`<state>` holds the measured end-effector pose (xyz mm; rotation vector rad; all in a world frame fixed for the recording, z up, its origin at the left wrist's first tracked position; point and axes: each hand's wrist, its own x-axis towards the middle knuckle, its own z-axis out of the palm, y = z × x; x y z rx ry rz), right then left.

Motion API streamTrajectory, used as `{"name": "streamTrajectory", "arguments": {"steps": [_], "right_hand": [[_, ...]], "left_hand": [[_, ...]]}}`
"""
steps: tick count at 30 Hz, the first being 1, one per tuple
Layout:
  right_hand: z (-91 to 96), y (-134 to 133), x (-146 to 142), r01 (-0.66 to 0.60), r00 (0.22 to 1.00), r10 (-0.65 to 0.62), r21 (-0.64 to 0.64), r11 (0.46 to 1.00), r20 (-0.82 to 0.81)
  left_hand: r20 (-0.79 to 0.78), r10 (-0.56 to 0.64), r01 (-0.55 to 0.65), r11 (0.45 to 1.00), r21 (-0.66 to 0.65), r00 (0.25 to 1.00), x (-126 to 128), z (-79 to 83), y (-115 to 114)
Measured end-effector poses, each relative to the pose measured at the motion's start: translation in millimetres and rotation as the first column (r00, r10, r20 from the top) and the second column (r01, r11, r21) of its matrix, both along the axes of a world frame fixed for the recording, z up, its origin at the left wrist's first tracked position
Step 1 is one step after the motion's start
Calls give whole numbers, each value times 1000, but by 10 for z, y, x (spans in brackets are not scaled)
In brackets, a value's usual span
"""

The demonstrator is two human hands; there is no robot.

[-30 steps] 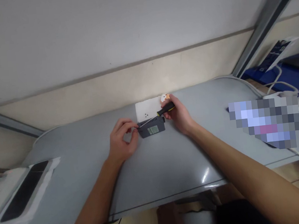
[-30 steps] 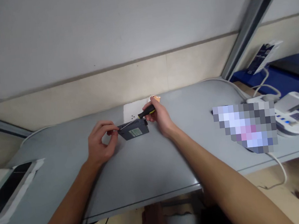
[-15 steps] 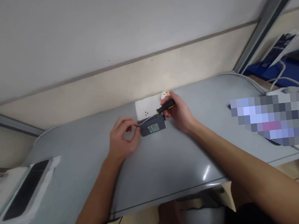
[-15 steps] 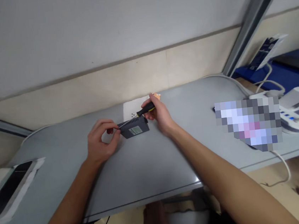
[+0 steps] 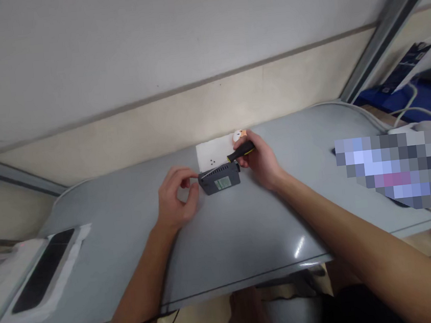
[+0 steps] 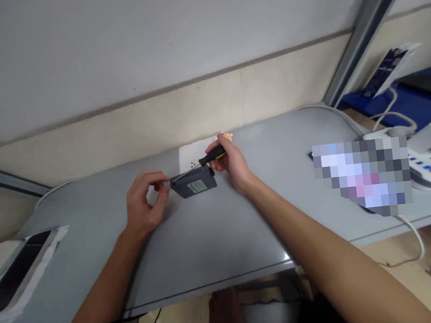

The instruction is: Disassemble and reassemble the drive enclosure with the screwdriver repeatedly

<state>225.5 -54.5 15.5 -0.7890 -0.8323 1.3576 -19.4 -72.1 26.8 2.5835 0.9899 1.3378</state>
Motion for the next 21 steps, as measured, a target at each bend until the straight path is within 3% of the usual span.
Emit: {"name": "streamTrajectory", "arguments": {"steps": [21], "right_hand": [[36, -24, 10, 8, 999, -7, 25, 1000, -46]], "left_hand": [[23, -1, 1, 1000, -11, 1000, 31, -9, -21]]}}
